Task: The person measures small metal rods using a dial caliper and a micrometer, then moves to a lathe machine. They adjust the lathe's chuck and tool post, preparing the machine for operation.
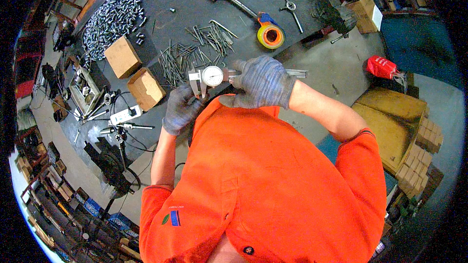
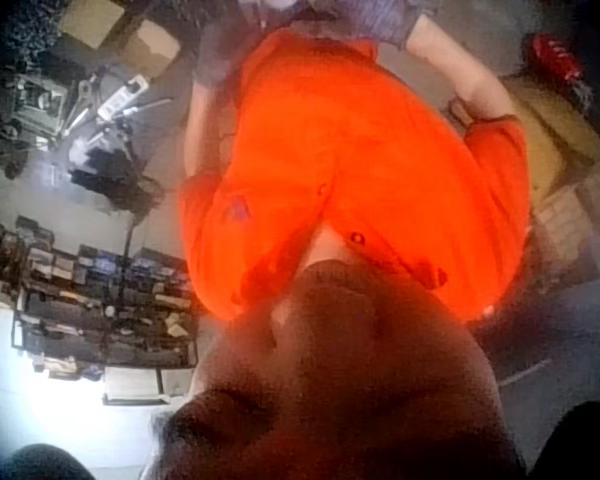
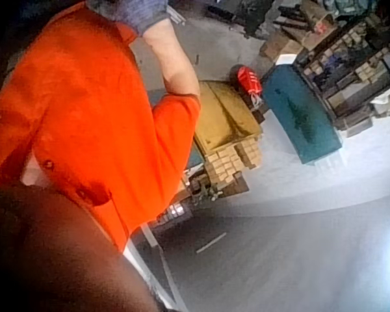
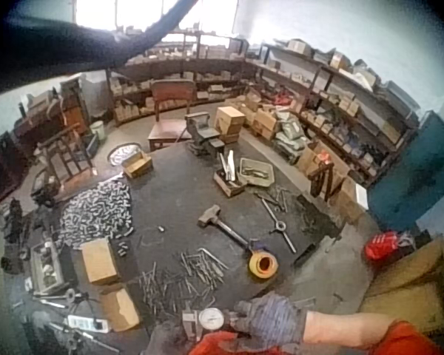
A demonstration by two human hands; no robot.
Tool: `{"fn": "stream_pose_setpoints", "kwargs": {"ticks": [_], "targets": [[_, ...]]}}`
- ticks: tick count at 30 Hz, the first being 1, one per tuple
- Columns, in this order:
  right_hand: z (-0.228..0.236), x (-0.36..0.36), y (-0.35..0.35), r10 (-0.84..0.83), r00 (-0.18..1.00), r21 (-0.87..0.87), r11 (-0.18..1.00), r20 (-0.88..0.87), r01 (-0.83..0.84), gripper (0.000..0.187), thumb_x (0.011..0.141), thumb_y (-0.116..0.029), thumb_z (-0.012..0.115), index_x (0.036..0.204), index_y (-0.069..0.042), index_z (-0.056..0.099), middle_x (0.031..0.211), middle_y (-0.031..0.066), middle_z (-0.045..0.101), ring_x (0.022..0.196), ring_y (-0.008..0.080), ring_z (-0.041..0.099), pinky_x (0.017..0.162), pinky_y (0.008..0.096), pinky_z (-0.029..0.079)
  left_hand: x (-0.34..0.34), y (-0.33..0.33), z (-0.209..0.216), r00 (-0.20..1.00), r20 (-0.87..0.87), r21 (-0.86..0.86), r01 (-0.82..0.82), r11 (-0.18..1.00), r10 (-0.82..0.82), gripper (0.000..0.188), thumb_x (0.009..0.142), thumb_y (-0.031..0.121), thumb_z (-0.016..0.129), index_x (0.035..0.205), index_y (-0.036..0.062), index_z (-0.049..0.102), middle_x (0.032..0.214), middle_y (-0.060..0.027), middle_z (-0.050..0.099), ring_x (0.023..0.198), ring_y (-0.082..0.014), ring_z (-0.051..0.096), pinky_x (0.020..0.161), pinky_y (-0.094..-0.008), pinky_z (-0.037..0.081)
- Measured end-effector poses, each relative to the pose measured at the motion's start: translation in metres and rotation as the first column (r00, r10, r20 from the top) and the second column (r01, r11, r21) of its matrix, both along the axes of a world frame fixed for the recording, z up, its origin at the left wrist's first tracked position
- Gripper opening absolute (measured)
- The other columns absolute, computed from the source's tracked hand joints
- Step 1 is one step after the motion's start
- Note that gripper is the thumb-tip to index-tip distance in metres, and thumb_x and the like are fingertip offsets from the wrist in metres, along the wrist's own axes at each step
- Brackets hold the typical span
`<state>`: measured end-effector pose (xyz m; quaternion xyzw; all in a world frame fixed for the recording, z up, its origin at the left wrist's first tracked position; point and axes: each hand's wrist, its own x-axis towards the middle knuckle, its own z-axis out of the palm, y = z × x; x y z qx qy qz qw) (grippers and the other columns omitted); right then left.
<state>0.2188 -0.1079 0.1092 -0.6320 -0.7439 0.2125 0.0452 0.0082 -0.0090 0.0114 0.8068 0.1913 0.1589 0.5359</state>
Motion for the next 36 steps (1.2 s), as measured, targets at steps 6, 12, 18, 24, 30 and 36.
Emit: {"fn": "stream_pose_setpoints", "kwargs": {"ticks": [6,12,18,24,30,36], "targets": [[-0.0038,0.0028,-0.0039,-0.006,1.000,0.020,1.000,-0.019,0.007,0.056,0.074,-0.061,0.053,0.066,-0.006,0.066,0.073,0.0137,0.054,0.056,0.0296,0.058,0.048,0.0413,0.044,0.0015,-0.0018,0.0075,0.998,0.048,-0.129,-0.026,0.991,0.032,0.020,0.080,0.019,0.063,0.092,0.0038,0.065,0.086,-0.0104,0.064,0.078,-0.0200,0.062,0.071,-0.0308,0.046],[-0.0026,0.0053,-0.0052,0.008,1.000,-0.003,1.000,0.016,-0.008,0.058,0.074,-0.062,0.052,0.066,-0.006,0.066,0.072,0.0140,0.054,0.056,0.0294,0.058,0.048,0.0414,0.044,-0.0010,-0.0024,0.0032,1.000,-0.002,-0.101,-0.015,0.995,0.015,0.025,0.083,0.026,0.061,0.093,0.0030,0.064,0.087,-0.0104,0.064,0.080,-0.0193,0.061,0.071,-0.0309,0.046],[-0.0020,0.0067,-0.0051,0.008,1.000,-0.027,1.000,0.010,-0.008,0.057,0.074,-0.061,0.053,0.067,-0.006,0.066,0.073,0.0139,0.054,0.057,0.0296,0.058,0.048,0.0415,0.044,0.0002,-0.0039,0.0019,1.000,0.006,-0.130,-0.017,0.991,0.018,0.025,0.083,0.025,0.061,0.093,0.0021,0.064,0.088,-0.0101,0.064,0.081,-0.0184,0.061,0.072,-0.0305,0.046],[-0.0042,0.0079,-0.0067,-0.011,1.000,-0.022,1.000,-0.016,0.011,0.056,0.074,-0.061,0.054,0.070,-0.006,0.067,0.074,0.0138,0.054,0.057,0.0300,0.058,0.049,0.0416,0.045,0.0030,-0.0047,0.0035,1.000,0.016,-0.139,-0.019,0.990,0.021,0.023,0.081,0.021,0.061,0.093,0.0018,0.064,0.087,-0.0097,0.064,0.080,-0.0178,0.060,0.073,-0.0303,0.046],[-0.0046,0.0083,-0.0063,-0.006,1.000,-0.054,0.999,0.007,0.006,0.057,0.074,-0.061,0.053,0.072,-0.006,0.067,0.075,0.0146,0.054,0.058,0.0302,0.059,0.049,0.0419,0.045,0.0029,-0.0045,0.0041,1.000,-0.026,-0.109,-0.016,0.994,0.014,0.020,0.079,0.019,0.062,0.092,0.0032,0.065,0.087,-0.0095,0.065,0.080,-0.0185,0.062,0.072,-0.0307,0.046],[-0.0068,0.0082,-0.0064,-0.011,1.000,-0.026,1.000,-0.003,0.011,0.057,0.074,-0.061,0.053,0.071,-0.007,0.067,0.074,0.0147,0.053,0.058,0.0301,0.059,0.049,0.0422,0.045,0.0054,-0.0048,0.0076,0.999,0.019,-0.129,-0.032,0.991,0.035,0.019,0.079,0.017,0.062,0.091,0.0034,0.065,0.087,-0.0104,0.065,0.080,-0.0198,0.062,0.071,-0.0306,0.046]]}}
